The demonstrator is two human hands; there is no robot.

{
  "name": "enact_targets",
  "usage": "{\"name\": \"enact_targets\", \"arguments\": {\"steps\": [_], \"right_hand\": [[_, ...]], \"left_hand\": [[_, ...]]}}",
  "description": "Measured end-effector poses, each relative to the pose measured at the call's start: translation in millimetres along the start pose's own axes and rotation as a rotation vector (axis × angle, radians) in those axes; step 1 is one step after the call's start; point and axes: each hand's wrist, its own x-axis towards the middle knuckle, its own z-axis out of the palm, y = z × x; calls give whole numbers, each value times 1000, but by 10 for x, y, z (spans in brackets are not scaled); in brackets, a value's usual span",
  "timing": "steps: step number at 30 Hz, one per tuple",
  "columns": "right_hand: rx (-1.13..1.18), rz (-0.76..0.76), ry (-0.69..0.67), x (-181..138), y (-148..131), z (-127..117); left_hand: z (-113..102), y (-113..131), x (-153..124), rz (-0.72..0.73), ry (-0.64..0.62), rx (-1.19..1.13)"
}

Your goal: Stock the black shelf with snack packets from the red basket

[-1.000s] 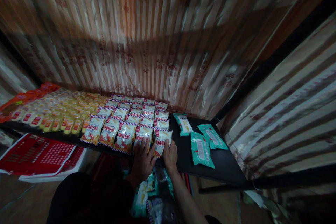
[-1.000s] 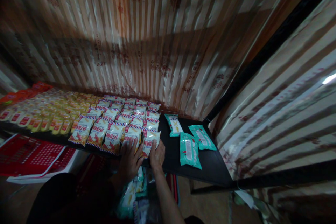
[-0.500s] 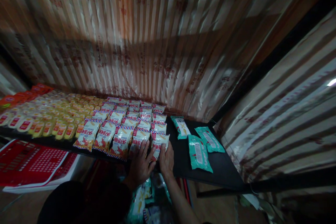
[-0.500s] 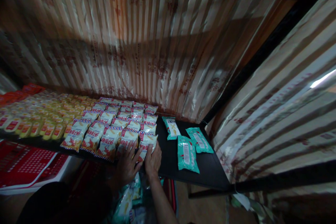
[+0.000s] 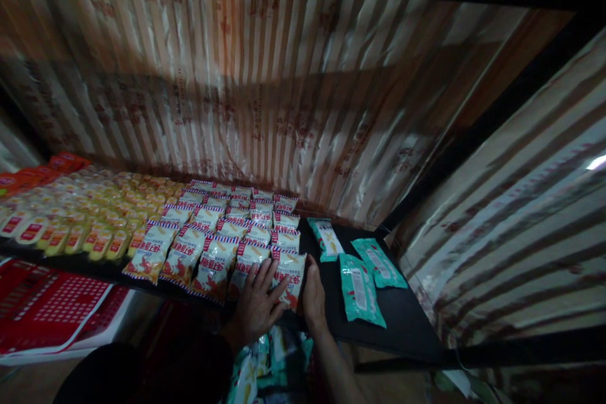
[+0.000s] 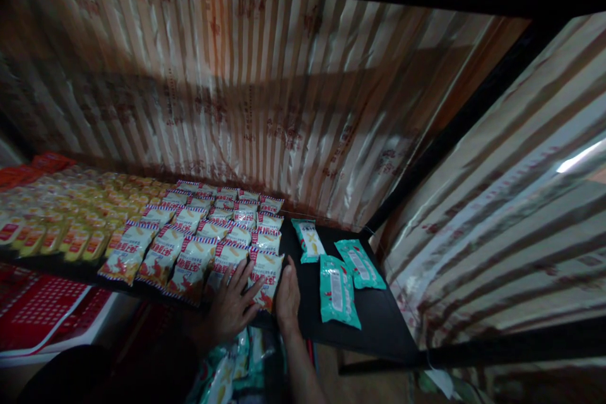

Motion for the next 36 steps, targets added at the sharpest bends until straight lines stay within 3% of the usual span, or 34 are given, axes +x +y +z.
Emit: {"name": "enact_targets", "arguments": {"steps": [6, 11, 22, 28, 33, 36], "right_hand": [[342, 149, -101, 453, 12, 87], [546, 197, -192, 649, -87, 198], [606, 242, -303, 655, -191, 183], [355, 119, -119, 332, -216, 72], [-100, -173, 106, -239, -21, -49], [-352, -427, 128, -510, 90, -48]], "left_hand": [[-45, -7, 20, 2, -31, 7], [-22, -12, 20, 16, -16, 10], [33, -7, 8, -10, -12, -67], [-30, -31, 6, 1, -52, -21], [-73, -62, 16, 18, -74, 13], [-70, -55, -5, 13, -45, 5]]}}
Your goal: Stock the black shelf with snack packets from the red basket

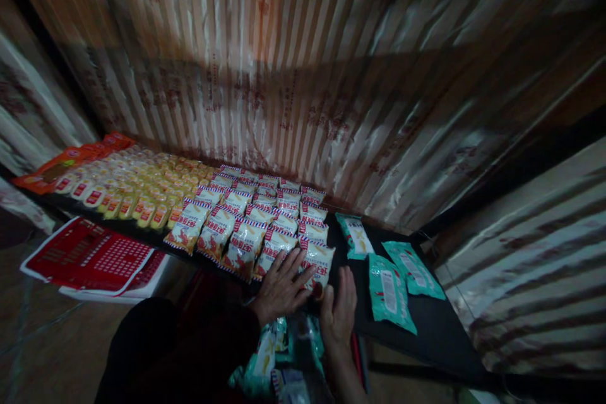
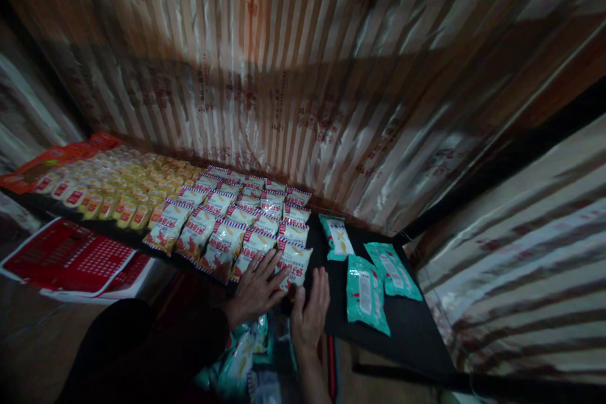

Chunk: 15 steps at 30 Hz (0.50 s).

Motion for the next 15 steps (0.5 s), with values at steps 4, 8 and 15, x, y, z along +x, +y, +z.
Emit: {"name": "enact_targets", "arguments": {"steps": [4, 8, 15], "right_hand": [[-174, -227, -92, -158, -82, 36], [-233, -265, -153, -130, -126, 107], [-224, -218, -165, -94, -74, 240]], "left_hand": [[-30, -6, -146, -50, 30, -5], [-131, -143, -402, -199, 52, -11], [-205, -490, -666, -358, 10, -3]]}}
